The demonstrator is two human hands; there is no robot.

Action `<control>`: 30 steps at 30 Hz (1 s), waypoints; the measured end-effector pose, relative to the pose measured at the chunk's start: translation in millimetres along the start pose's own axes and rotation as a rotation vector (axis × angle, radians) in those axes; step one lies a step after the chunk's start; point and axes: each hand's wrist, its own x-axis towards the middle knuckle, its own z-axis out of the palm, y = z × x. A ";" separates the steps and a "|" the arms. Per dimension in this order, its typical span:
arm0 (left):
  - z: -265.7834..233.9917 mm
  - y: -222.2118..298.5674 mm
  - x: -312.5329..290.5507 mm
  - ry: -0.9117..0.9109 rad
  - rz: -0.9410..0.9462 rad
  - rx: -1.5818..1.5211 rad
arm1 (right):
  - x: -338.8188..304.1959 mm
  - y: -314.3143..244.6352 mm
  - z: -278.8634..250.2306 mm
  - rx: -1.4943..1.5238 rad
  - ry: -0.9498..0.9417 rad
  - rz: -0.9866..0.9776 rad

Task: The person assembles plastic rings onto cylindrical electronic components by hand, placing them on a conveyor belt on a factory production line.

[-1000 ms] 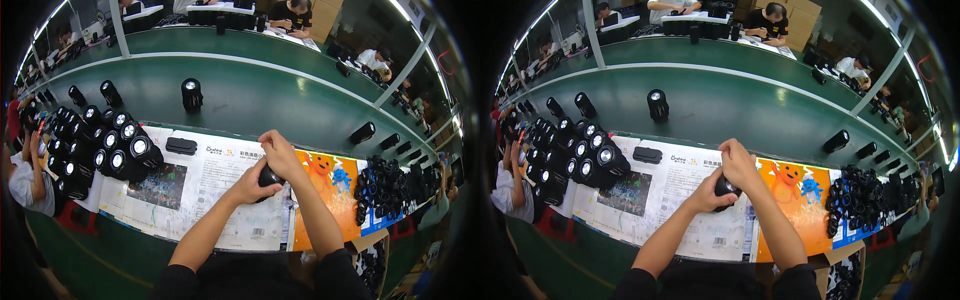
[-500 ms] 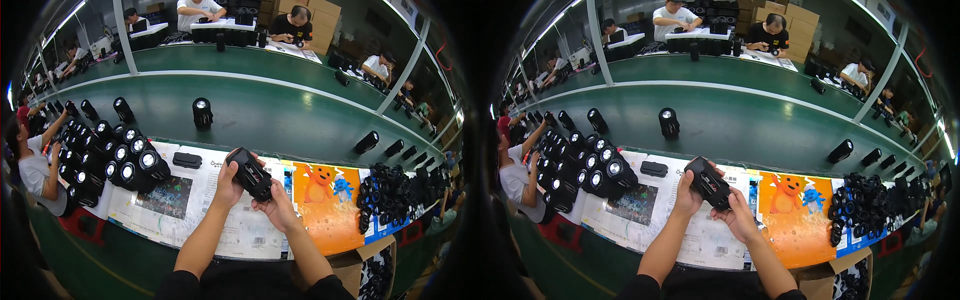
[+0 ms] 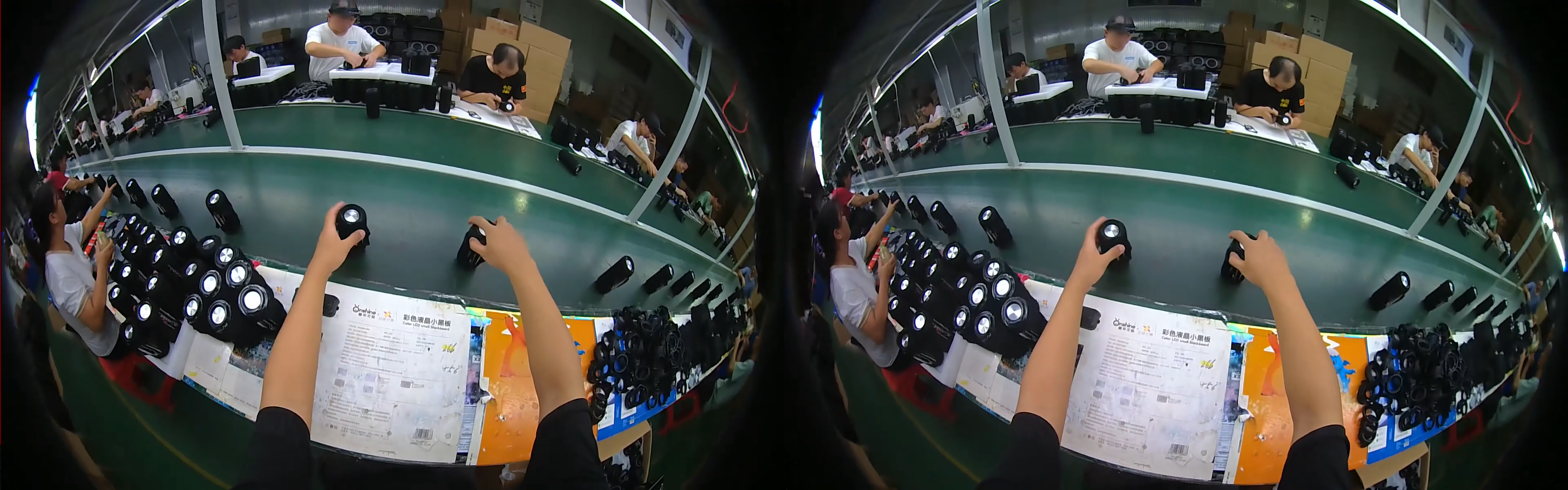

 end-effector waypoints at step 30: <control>80.7 116.3 -203.2 -0.191 -0.268 -1.259 | -218.2 -117.2 67.8 1.210 -0.202 0.019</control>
